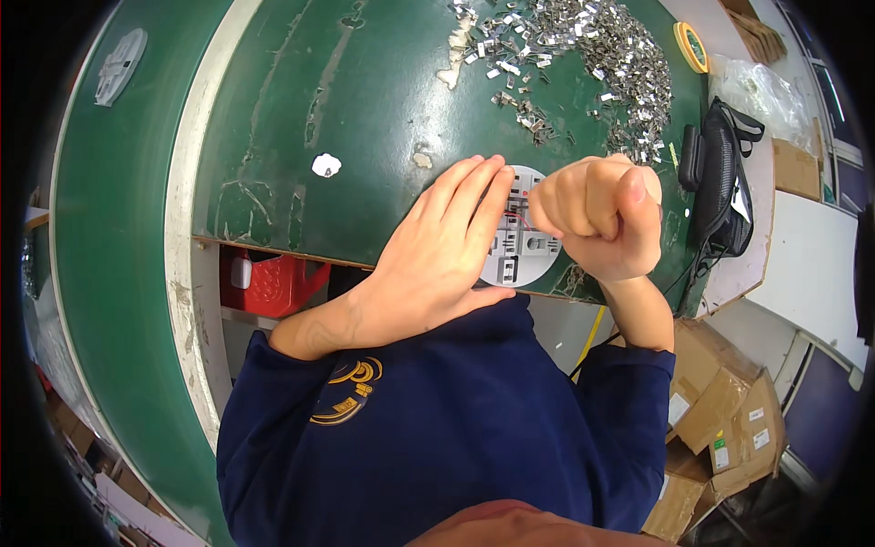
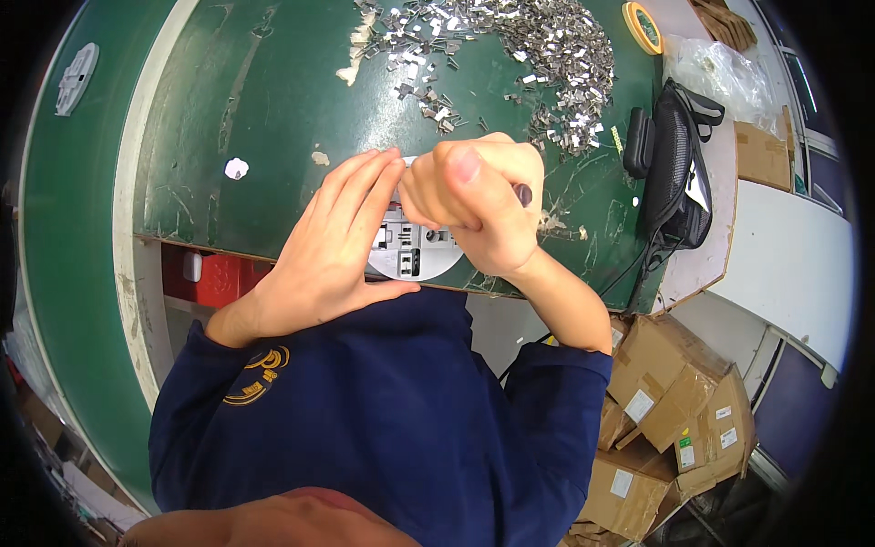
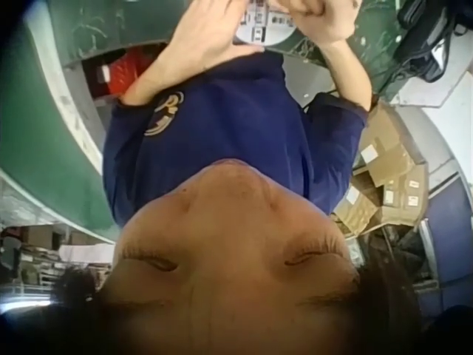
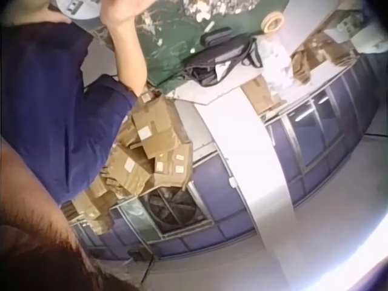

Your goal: Manually assembling small metal components by inserting and tightening screws into circular plates.

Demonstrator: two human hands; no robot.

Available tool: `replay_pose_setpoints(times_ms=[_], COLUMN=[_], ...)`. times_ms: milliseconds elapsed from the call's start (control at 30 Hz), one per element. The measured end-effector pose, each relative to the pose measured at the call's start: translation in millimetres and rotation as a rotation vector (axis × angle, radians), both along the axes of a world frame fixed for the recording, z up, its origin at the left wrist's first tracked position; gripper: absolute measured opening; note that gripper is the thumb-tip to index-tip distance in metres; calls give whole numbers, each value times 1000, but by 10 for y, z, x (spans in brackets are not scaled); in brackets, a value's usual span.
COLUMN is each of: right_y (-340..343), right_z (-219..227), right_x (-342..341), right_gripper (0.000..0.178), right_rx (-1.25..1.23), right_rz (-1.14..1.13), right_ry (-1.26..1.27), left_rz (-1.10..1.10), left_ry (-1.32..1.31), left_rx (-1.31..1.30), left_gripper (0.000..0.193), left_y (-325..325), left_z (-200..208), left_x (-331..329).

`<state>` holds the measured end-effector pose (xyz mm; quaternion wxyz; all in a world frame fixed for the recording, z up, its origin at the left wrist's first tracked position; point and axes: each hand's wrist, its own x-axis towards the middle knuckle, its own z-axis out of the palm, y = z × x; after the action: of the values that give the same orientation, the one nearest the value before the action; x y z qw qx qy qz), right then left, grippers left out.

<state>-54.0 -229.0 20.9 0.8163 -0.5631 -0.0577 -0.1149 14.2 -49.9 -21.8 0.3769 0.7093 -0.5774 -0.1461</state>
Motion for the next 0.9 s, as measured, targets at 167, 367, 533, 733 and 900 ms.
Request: replay_pose_setpoints(times_ms=[167,367,533,733,900], right_y=[57,110,-26,523,407], right_z=[8,17,543,758,822], right_x=[34,-20,-200,-201,-288], right_gripper=[52,50,38,37,35], right_rx=[-86,-122,-19,6,100], right_rz=[-19,-48,8,79,117], right_ry=[84,13,-166,-162,-178], left_rz=[-2,31,138,362,449], left_ry=[2,-25,-98,-333,-232], left_rx=[7,-18,-123,-139,24], left_gripper=[103,104,103,93,87], left_y=[-14,13,-96,-1423,-2076], left_z=[13,59,310,61,-58], left_x=[32,39,564,2437,2910])
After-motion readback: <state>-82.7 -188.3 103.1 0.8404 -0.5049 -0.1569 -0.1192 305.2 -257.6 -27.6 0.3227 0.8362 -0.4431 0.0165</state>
